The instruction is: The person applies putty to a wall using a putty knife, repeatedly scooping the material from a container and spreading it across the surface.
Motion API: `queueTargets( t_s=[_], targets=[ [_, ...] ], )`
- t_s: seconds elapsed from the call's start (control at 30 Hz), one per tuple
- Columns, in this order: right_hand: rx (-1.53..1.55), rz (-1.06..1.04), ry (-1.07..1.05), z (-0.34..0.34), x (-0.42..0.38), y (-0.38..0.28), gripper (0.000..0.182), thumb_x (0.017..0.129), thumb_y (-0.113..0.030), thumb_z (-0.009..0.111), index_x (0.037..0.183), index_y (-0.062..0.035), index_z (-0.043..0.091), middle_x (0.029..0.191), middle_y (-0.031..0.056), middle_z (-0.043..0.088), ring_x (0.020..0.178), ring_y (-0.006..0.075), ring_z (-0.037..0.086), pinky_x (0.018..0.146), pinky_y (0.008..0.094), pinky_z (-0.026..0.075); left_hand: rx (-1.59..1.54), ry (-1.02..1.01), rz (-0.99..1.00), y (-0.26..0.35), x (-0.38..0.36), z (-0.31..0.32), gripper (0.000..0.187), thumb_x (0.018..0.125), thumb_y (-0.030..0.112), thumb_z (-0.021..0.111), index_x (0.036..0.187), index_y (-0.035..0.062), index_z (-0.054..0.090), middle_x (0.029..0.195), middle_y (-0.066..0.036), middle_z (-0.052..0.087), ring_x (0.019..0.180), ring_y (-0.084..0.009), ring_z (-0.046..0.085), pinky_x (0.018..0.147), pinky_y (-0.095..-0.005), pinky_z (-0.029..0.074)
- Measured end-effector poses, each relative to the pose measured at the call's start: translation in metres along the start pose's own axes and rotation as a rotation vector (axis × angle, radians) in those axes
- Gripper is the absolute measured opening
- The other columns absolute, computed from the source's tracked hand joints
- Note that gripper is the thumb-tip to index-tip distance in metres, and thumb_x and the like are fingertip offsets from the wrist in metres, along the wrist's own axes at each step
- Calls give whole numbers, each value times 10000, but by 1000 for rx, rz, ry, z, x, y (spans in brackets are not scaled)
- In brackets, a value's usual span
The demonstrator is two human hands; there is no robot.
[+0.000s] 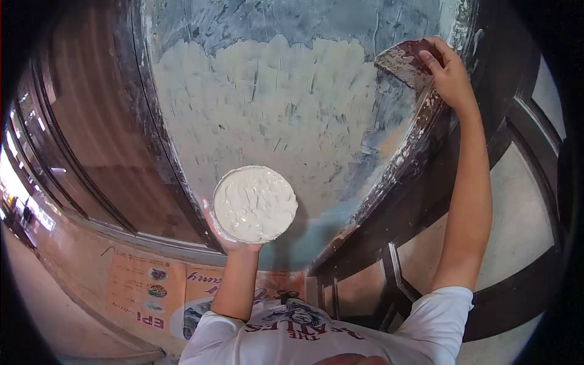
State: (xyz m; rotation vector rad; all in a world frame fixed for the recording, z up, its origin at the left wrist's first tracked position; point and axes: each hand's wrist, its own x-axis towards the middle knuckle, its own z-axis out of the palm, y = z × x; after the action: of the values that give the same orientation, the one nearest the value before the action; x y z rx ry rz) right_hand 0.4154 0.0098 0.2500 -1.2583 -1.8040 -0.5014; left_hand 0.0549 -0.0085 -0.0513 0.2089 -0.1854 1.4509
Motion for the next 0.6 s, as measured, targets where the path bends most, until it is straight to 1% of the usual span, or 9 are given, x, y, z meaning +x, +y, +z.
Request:
queueTargets(
  t_s=[0.07, 0.13, 0.23, 0.3, 0.4, 0.43, 0.47, 0.57, 0.6],
  targets=[
    [126, 53, -139, 0, -3, 1, 309, 937, -173, 608, 1196, -7, 574, 1066, 92, 654, 999, 172, 596, 909, 309, 450, 46, 94, 15, -2, -2, 9, 806, 899, 670, 349, 1413, 54, 419, 1447, -162, 427, 1291, -367, 448, 1065, -525, 380],
    [22, -19, -295, 6, -10, -12, 271, 944, -153, 588, 1172, -7, 572, 1055, 105, 653, 979, 184, 605, 903, 321, 455, 13, 1, -7, -2, -2, 3, 808, 895, 672, 356, 1410, 54, 423, 1444, -163, 431, 1286, -369, 452, 1060, -530, 383],
    [-98, -28, -278, 17, -9, -8, 241, 952, -142, 571, 1151, -6, 576, 1004, 102, 654, 945, 193, 613, 876, 329, 465, -6, 55, -22, -4, -4, 3, 812, 886, 678, 368, 1403, 55, 433, 1434, -163, 444, 1279, -369, 460, 1055, -537, 387],
    [-58, -50, 28, 15, -2, -4, 238, 959, -167, 575, 1131, -2, 573, 965, 81, 655, 901, 177, 613, 836, 326, 478, 10, 40, -16, -5, -5, 2, 803, 890, 671, 372, 1400, 55, 437, 1435, -161, 445, 1279, -370, 460, 1063, -530, 380],
    [46, -22, 35, -6, 10, -3, 262, 961, -196, 586, 1136, 0, 569, 958, 39, 652, 883, 134, 600, 806, 303, 483, 25, 33, -20, -8, -5, 4, 800, 895, 665, 367, 1399, 48, 437, 1434, -161, 446, 1279, -368, 461, 1069, -523, 375],
    [180, -73, -35, -8, 9, -5, 276, 962, -217, 593, 1145, -12, 572, 932, 2, 633, 839, 88, 571, 755, 268, 481, 27, 34, -28, -9, -4, 5, 797, 899, 661, 363, 1399, 45, 437, 1432, -162, 448, 1280, -367, 461, 1071, -519, 374],
    [182, -74, -38, -9, 7, -9, 276, 962, -217, 593, 1145, -12, 572, 932, 2, 633, 839, 88, 571, 755, 268, 481, 26, 64, -37, -11, -3, 11, 792, 909, 650, 351, 1397, 32, 434, 1426, -166, 455, 1280, -364, 462, 1068, -517, 378],
    [344, 101, -327, 5, -14, -53, 214, 968, -195, 579, 1108, -34, 582, 889, -16, 606, 765, 63, 535, 678, 235, 458, -22, 9, -94, -15, 0, 20, 772, 912, 625, 384, 1397, 27, 437, 1428, -170, 455, 1275, -371, 464, 1082, -529, 354],
    [374, 133, -528, 10, -17, -52, 214, 965, -201, 583, 1098, -34, 578, 877, -11, 609, 757, 66, 540, 661, 246, 463, -46, -50, -121, -18, 0, 27, 769, 915, 620, 380, 1394, 21, 439, 1423, -176, 458, 1271, -370, 468, 1081, -523, 356]
  ],
)
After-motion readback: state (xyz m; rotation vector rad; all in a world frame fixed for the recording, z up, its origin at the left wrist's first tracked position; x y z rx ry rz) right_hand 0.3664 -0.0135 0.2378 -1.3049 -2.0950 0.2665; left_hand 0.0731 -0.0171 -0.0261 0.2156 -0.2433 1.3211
